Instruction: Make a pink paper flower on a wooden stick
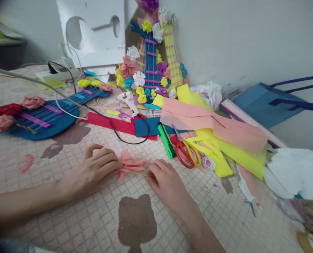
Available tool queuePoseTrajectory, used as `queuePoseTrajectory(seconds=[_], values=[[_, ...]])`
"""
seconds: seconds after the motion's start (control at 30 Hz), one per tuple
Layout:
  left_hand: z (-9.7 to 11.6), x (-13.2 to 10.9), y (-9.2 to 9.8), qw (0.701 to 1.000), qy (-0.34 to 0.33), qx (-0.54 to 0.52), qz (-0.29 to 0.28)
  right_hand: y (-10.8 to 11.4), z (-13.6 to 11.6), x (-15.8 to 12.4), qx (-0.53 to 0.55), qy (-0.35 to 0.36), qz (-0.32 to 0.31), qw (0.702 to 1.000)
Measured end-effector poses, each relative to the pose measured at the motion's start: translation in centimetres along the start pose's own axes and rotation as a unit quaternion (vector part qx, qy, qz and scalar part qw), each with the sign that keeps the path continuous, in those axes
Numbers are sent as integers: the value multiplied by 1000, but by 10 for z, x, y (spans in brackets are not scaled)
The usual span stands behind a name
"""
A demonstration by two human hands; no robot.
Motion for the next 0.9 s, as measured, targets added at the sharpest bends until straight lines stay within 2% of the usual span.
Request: queuePoseTrajectory(seconds=[0.2, 0.3, 0.4, 0.47, 0.57, 0.63, 0.77, 0.9], values=[[-1, 1, -1, 1000, 5, -22, -3, 5, 3, -2, -4, 3, -30, 1000], [-1, 2, 1, 1000, 3, -23, 3, 20, 19, -5, 4, -8, -50, 999], [-2, 1, 2, 1000, 1, -21, 14, 33, 42, -7, 57, -32, -74, 995], [-2, 1, 3, 1000, -1, -23, 18, 37, 59, -7, 79, -81, -40, 993], [-3, -1, 4, 999, -8, -27, 21, 36, 76, -3, 63, -159, 73, 983], [-3, -3, 6, 999, -13, -29, 25, 30, 78, -1, 33, -183, 128, 974], [-7, -11, 11, 998, -19, -40, 33, 20, 66, 4, -7, -174, 202, 964], [-9, -23, 19, 999, -35, -22, 34, 12, 47, 10, -67, -129, 221, 964]])
Point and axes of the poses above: each hand's wrist, its own x-axis towards the middle knuckle, its own y-axis out of the back of the hand, z = x × y, the point moved 5 cm from there along x, towards the middle knuckle, and after that the axes turned 10 degrees about -y, right-handed, at the moved point
